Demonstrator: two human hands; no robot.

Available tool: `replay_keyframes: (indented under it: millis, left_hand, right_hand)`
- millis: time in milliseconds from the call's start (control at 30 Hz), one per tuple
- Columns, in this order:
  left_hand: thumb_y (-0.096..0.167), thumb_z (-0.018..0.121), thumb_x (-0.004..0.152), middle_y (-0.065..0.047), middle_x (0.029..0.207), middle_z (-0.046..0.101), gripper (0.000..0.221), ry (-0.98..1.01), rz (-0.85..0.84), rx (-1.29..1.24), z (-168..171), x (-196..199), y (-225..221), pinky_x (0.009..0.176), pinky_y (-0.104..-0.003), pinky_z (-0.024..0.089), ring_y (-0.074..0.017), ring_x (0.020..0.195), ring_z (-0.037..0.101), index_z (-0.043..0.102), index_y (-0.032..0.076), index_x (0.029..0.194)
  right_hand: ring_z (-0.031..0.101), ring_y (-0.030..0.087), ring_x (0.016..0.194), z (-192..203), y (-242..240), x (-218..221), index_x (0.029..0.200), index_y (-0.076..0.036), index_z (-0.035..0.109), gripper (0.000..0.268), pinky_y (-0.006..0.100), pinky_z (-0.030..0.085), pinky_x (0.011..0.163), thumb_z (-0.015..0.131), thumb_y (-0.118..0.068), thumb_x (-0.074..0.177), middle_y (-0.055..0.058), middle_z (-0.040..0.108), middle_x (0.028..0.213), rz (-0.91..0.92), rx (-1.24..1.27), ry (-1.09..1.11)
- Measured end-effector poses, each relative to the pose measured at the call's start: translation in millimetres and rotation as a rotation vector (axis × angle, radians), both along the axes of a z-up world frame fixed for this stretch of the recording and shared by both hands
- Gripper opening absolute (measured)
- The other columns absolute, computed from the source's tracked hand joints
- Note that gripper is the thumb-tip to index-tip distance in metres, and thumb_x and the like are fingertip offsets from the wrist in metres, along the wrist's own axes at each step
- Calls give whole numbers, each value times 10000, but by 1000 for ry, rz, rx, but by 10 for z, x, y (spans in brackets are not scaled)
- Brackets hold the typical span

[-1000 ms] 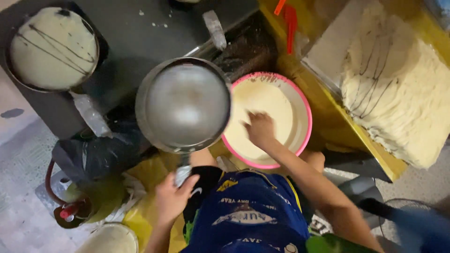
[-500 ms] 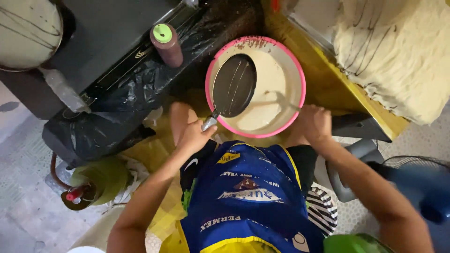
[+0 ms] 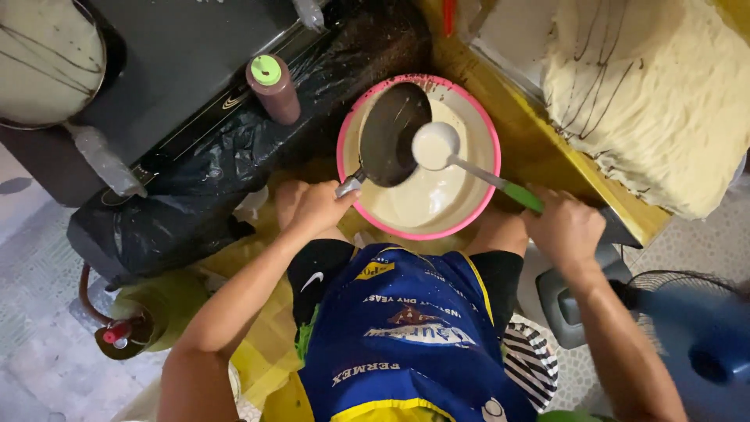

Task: Dipping a small pan into batter, cooking thin crepes on a gas stove, and stacking them.

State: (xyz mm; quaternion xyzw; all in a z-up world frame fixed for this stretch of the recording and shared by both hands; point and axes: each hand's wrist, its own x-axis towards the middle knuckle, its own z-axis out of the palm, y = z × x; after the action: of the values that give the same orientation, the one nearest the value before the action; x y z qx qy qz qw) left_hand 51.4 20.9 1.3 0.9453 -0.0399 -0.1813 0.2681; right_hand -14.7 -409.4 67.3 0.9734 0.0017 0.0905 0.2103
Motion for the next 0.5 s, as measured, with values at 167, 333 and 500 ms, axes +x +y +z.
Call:
replay_keyframes:
  millis: [167, 333, 500]
  left_hand:
    - [464, 728, 895, -146, 576, 665, 432, 500, 345, -664, -159, 86, -86, 331, -310, 457, -221, 397, 644, 680, 34, 879]
    - [444, 746, 892, -168, 574, 665, 420, 461, 424, -699, -39, 170, -24, 330, -323, 470, -225, 381, 640, 698, 27, 888]
    - [450, 772, 886, -159, 563, 637, 446, 480, 533, -830, -92, 82, 55, 313, -318, 457, -220, 372, 607, 682, 15, 850]
  right_hand:
    - [719, 128, 701, 123, 485, 10, 1206, -382, 802, 473, 268, 581, 639, 750, -314, 740, -89, 664, 772, 115, 129, -213]
    - [725, 147, 765, 61, 517, 126, 1268, -367, 785, 538, 277, 592, 680, 793, -310, 733, -66, 663, 832, 164, 52, -276]
    - [737, 161, 773, 233, 591, 297, 1294, -334, 778, 495, 278, 606, 676, 793, -320, 799, -47, 680, 861, 152, 37, -312]
